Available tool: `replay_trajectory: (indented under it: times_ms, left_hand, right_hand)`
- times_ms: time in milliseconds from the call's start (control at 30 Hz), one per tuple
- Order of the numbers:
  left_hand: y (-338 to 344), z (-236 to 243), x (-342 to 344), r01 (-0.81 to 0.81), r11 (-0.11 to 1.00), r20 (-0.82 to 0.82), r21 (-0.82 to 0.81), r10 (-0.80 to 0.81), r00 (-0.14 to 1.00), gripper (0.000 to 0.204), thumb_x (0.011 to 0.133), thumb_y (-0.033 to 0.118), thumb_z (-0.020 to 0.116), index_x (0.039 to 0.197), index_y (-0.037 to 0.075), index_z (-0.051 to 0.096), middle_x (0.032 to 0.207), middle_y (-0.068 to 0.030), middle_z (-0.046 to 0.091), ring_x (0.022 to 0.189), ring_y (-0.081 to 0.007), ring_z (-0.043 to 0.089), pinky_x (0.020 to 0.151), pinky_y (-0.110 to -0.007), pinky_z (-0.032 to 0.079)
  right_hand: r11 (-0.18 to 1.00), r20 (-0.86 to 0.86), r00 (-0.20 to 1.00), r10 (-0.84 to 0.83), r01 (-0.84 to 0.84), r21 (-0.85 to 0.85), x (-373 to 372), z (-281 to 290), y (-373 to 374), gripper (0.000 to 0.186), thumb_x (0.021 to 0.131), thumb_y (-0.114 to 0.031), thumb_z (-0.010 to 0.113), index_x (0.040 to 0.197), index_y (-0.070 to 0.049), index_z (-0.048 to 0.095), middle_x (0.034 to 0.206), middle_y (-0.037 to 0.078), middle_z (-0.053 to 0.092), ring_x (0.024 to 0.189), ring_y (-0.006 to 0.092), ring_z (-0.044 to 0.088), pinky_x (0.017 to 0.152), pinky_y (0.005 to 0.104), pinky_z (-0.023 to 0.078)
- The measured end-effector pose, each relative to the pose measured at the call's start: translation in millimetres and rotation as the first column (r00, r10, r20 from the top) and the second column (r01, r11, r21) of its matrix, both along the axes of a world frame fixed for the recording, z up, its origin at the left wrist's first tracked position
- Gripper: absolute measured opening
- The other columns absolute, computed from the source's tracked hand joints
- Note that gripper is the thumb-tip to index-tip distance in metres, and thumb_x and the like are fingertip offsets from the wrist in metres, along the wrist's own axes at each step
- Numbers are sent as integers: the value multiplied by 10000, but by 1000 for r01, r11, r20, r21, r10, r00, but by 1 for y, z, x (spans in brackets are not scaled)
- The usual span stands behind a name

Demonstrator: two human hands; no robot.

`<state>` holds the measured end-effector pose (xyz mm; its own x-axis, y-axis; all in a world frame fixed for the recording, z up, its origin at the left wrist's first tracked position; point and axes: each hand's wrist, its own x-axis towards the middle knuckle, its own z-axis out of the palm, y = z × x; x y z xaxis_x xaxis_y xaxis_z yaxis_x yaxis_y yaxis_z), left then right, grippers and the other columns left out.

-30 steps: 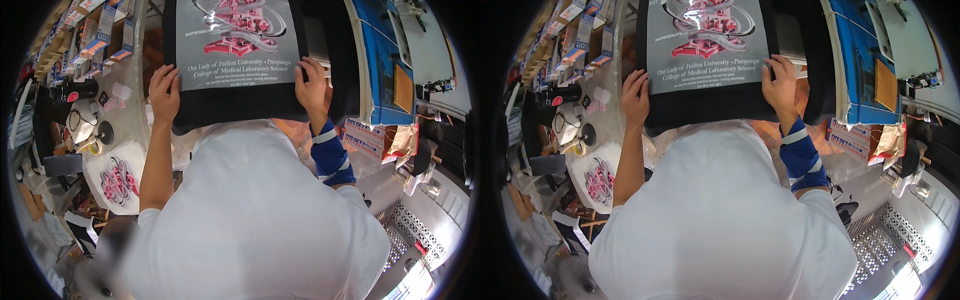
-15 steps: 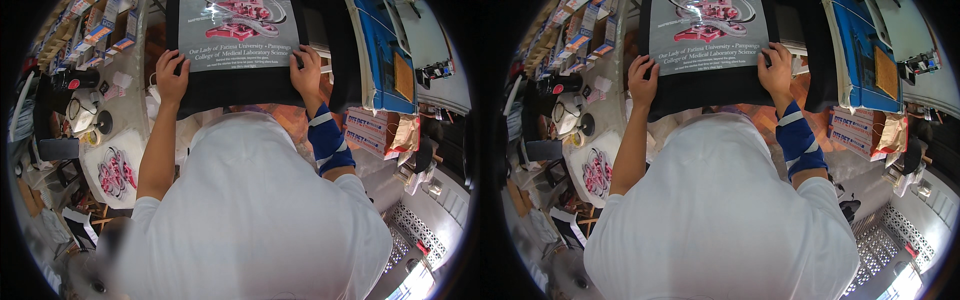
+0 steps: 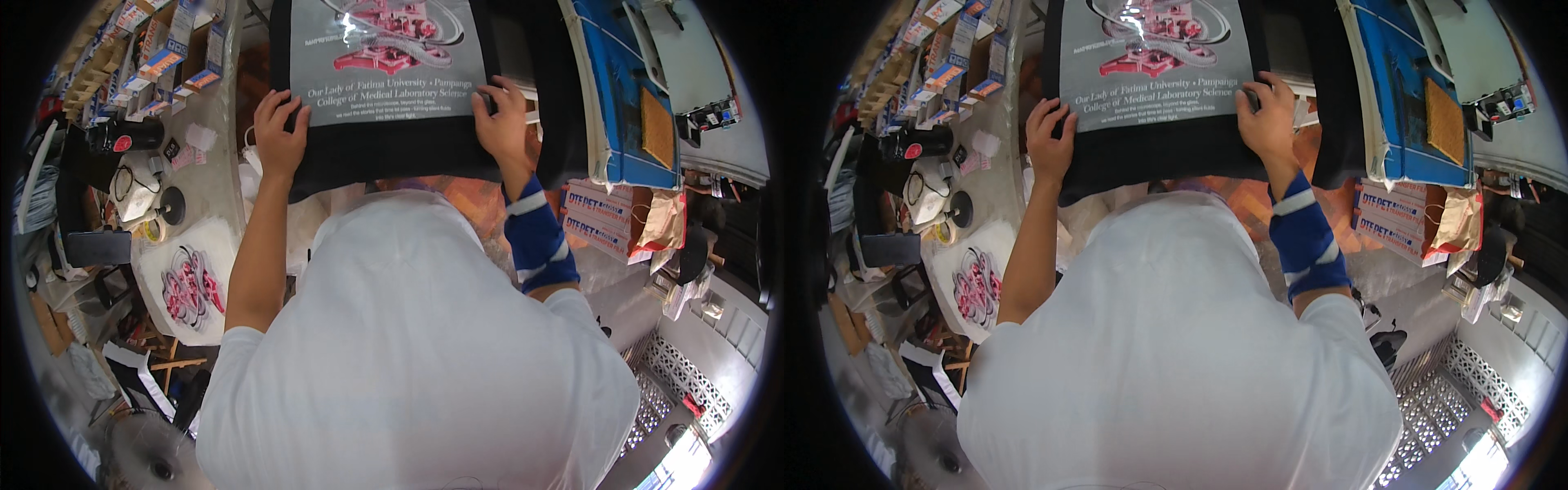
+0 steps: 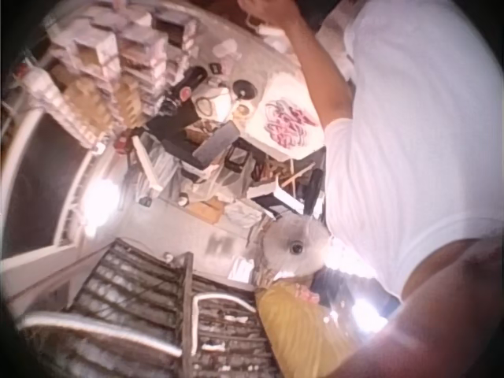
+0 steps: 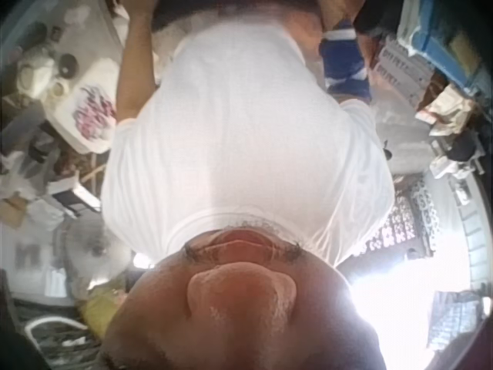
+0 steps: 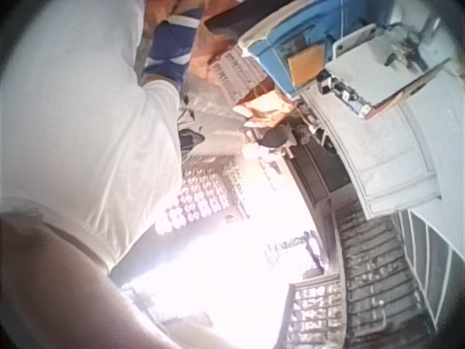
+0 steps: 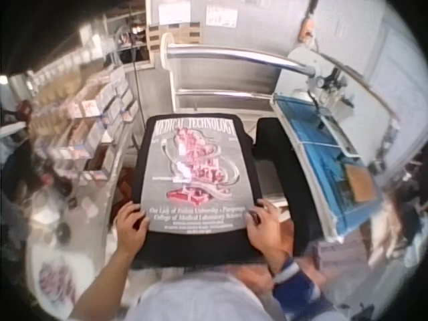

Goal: The person places a black t-shirt on a heat press, aligns a printed design sheet on the shirt, closes the press, and then removes the finished shirt. The person repeats this process with another t-shirt.

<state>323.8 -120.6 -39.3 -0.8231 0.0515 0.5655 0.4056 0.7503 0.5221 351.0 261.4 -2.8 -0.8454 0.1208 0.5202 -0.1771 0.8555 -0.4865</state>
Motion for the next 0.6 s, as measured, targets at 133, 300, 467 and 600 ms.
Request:
replay_trajectory:
  times_ms: [133, 300, 467, 600]
  left_hand:
    - [1, 4, 0, 6, 1000, -25, -21, -7, 1000, 216, 818, 129, 785, 1009, 53, 719, 1181, -110, 661, 1232, -359, 561, 1053, -461, 437]
    - [1, 7, 2, 7, 1000, 13, -2, -7, 1000, 216, 827, 112, 778, 1022, 41, 715, 1207, -130, 650, 1250, -365, 545, 1060, -454, 423]
    - [2, 8, 2, 16, 1000, 17, 1, -16, 1000, 229, 829, 126, 757, 1032, 47, 685, 1193, -130, 628, 1227, -379, 536, 1046, -477, 413]
    - [2, 20, -3, 24, 1000, 138, 1, -24, 990, 317, 825, 138, 733, 1122, 70, 646, 1220, -122, 591, 1234, -375, 499, 1061, -489, 382]
  right_hand:
    - [915, -444, 859, -254, 363, 178, 1, 105, 91, 210, 841, -160, 744, 1027, -65, 727, 1142, 123, 684, 1120, 322, 626, 984, 449, 472]
    - [635, -248, 680, -690, 733, 243, 13, 197, 266, 528, 986, -477, 551, 1078, 23, 695, 1089, 221, 696, 1037, 411, 640, 926, 489, 484]
    - [711, 106, 749, -654, 560, 426, -1, 172, 312, 782, 1024, -619, 364, 1025, 89, 697, 1126, 323, 656, 1092, 488, 590, 977, 536, 429]
    - [652, -15, 732, -681, 616, 441, -4, 168, 288, 682, 1030, -540, 408, 1016, 68, 718, 1117, 314, 667, 1102, 474, 593, 1003, 527, 422]
